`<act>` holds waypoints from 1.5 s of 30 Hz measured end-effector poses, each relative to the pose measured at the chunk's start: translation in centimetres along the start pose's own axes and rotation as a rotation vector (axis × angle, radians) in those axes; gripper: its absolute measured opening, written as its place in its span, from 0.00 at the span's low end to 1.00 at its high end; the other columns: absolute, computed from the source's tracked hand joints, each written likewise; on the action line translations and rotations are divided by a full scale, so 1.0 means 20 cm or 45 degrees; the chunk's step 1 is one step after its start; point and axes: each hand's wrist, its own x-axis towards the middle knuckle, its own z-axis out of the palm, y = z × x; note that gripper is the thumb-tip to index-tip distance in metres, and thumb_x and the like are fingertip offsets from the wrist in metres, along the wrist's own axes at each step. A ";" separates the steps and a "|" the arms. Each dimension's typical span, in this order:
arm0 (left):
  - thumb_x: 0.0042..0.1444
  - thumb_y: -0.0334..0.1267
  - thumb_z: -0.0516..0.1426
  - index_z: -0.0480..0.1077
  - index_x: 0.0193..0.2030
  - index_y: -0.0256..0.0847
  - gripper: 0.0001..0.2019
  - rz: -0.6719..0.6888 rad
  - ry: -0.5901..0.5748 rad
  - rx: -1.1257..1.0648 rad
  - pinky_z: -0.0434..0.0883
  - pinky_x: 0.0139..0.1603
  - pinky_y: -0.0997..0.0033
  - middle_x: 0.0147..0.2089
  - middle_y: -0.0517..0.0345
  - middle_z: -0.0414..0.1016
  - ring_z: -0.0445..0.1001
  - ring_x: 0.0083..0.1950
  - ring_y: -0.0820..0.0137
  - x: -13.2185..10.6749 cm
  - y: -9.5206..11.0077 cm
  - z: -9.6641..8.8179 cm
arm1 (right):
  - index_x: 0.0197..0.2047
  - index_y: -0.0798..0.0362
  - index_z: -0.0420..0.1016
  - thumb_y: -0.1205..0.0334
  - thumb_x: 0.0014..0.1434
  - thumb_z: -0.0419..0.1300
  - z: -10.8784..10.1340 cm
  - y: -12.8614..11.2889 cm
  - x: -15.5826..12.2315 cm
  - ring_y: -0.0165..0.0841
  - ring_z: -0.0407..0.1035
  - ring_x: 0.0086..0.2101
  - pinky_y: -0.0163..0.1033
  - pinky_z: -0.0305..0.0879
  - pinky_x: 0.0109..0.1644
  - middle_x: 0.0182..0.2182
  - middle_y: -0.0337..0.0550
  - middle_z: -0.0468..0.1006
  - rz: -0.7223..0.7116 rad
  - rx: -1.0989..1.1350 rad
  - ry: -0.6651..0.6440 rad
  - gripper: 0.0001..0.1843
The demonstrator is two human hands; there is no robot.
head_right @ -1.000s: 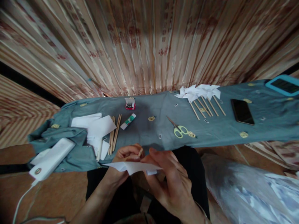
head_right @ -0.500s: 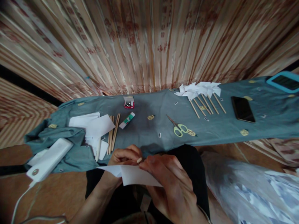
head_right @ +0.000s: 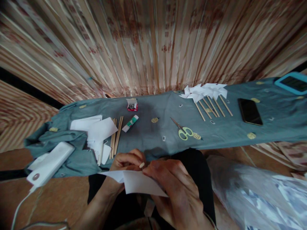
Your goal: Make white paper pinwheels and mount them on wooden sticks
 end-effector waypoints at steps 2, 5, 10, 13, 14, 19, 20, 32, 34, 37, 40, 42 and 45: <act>0.40 0.39 0.70 0.81 0.24 0.45 0.05 0.005 0.000 -0.004 0.64 0.28 0.77 0.26 0.56 0.74 0.70 0.27 0.74 0.00 0.00 0.00 | 0.42 0.49 0.73 0.61 0.62 0.55 0.00 -0.01 0.01 0.35 0.76 0.35 0.38 0.74 0.40 0.31 0.42 0.79 0.032 0.009 -0.001 0.08; 0.40 0.40 0.70 0.81 0.24 0.46 0.05 0.010 -0.009 0.002 0.64 0.28 0.76 0.26 0.56 0.74 0.70 0.28 0.74 0.00 0.00 0.00 | 0.41 0.48 0.74 0.60 0.62 0.55 0.00 -0.01 0.02 0.36 0.76 0.35 0.39 0.74 0.41 0.31 0.41 0.80 0.070 0.030 -0.026 0.08; 0.42 0.39 0.69 0.81 0.25 0.45 0.04 0.005 0.017 0.060 0.65 0.30 0.76 0.27 0.56 0.75 0.70 0.29 0.73 -0.01 0.00 -0.01 | 0.49 0.46 0.71 0.62 0.59 0.59 0.03 0.01 -0.01 0.36 0.78 0.33 0.40 0.76 0.40 0.33 0.40 0.82 0.072 0.167 0.139 0.14; 0.40 0.39 0.70 0.80 0.24 0.41 0.06 -0.037 0.057 0.157 0.64 0.28 0.77 0.27 0.55 0.74 0.70 0.28 0.73 -0.02 0.02 -0.02 | 0.55 0.45 0.67 0.64 0.56 0.63 0.08 0.04 -0.03 0.36 0.78 0.35 0.39 0.76 0.41 0.37 0.41 0.83 0.230 0.259 0.214 0.23; 0.38 0.39 0.70 0.80 0.23 0.39 0.07 -0.065 0.084 0.184 0.64 0.27 0.77 0.26 0.56 0.74 0.69 0.27 0.74 -0.02 0.02 -0.02 | 0.55 0.46 0.67 0.64 0.56 0.63 0.09 0.05 -0.03 0.36 0.78 0.35 0.38 0.76 0.41 0.38 0.42 0.83 0.301 0.311 0.199 0.24; 0.30 0.32 0.71 0.78 0.23 0.37 0.10 -0.275 0.348 0.008 0.67 0.28 0.75 0.23 0.59 0.74 0.69 0.25 0.72 -0.05 -0.04 -0.05 | 0.52 0.48 0.69 0.64 0.55 0.65 0.18 0.09 0.04 0.32 0.78 0.35 0.33 0.74 0.37 0.36 0.40 0.83 0.515 0.700 0.072 0.21; 0.30 0.32 0.70 0.77 0.23 0.36 0.10 -0.300 0.387 -0.037 0.69 0.29 0.72 0.21 0.58 0.74 0.70 0.25 0.71 -0.06 -0.06 -0.06 | 0.51 0.49 0.69 0.64 0.54 0.65 0.19 0.10 0.06 0.31 0.77 0.34 0.32 0.73 0.36 0.35 0.39 0.82 0.550 0.762 0.042 0.20; 0.29 0.30 0.69 0.76 0.26 0.33 0.13 -0.410 0.626 -0.377 0.75 0.37 0.67 0.25 0.52 0.79 0.79 0.34 0.60 -0.11 -0.26 -0.15 | 0.40 0.52 0.72 0.60 0.44 0.70 0.42 0.30 0.14 0.32 0.75 0.31 0.35 0.70 0.35 0.31 0.39 0.81 0.869 1.234 -0.386 0.20; 0.29 0.30 0.69 0.76 0.26 0.34 0.13 -0.408 0.638 -0.436 0.75 0.37 0.68 0.27 0.52 0.79 0.79 0.36 0.61 -0.11 -0.29 -0.15 | 0.40 0.53 0.73 0.61 0.41 0.72 0.44 0.35 0.16 0.33 0.75 0.32 0.36 0.70 0.36 0.31 0.40 0.81 0.884 1.232 -0.486 0.21; 0.30 0.29 0.68 0.74 0.26 0.34 0.12 -0.411 0.645 -0.510 0.74 0.36 0.70 0.26 0.54 0.79 0.79 0.35 0.63 -0.11 -0.35 -0.14 | 0.38 0.55 0.73 0.61 0.40 0.72 0.45 0.41 0.20 0.33 0.75 0.32 0.37 0.70 0.38 0.31 0.40 0.81 0.878 1.199 -0.646 0.21; 0.31 0.29 0.68 0.73 0.24 0.34 0.10 -0.405 0.675 -0.564 0.72 0.32 0.74 0.22 0.57 0.76 0.76 0.28 0.69 -0.09 -0.40 -0.13 | 0.36 0.56 0.74 0.61 0.38 0.71 0.47 0.47 0.24 0.32 0.75 0.31 0.36 0.68 0.36 0.30 0.40 0.81 0.866 1.116 -0.772 0.20; 0.32 0.28 0.67 0.72 0.23 0.33 0.09 -0.400 0.697 -0.594 0.70 0.28 0.78 0.19 0.60 0.73 0.71 0.22 0.75 -0.08 -0.42 -0.13 | 0.35 0.56 0.74 0.62 0.38 0.71 0.48 0.50 0.27 0.32 0.74 0.29 0.35 0.67 0.34 0.28 0.39 0.81 0.851 1.035 -0.856 0.19; 0.33 0.26 0.66 0.69 0.19 0.33 0.09 -0.402 0.720 -0.644 0.65 0.23 0.83 0.17 0.64 0.68 0.65 0.18 0.81 -0.06 -0.46 -0.14 | 0.34 0.56 0.73 0.64 0.39 0.69 0.49 0.53 0.32 0.31 0.73 0.27 0.34 0.67 0.32 0.27 0.38 0.80 0.802 0.853 -0.968 0.16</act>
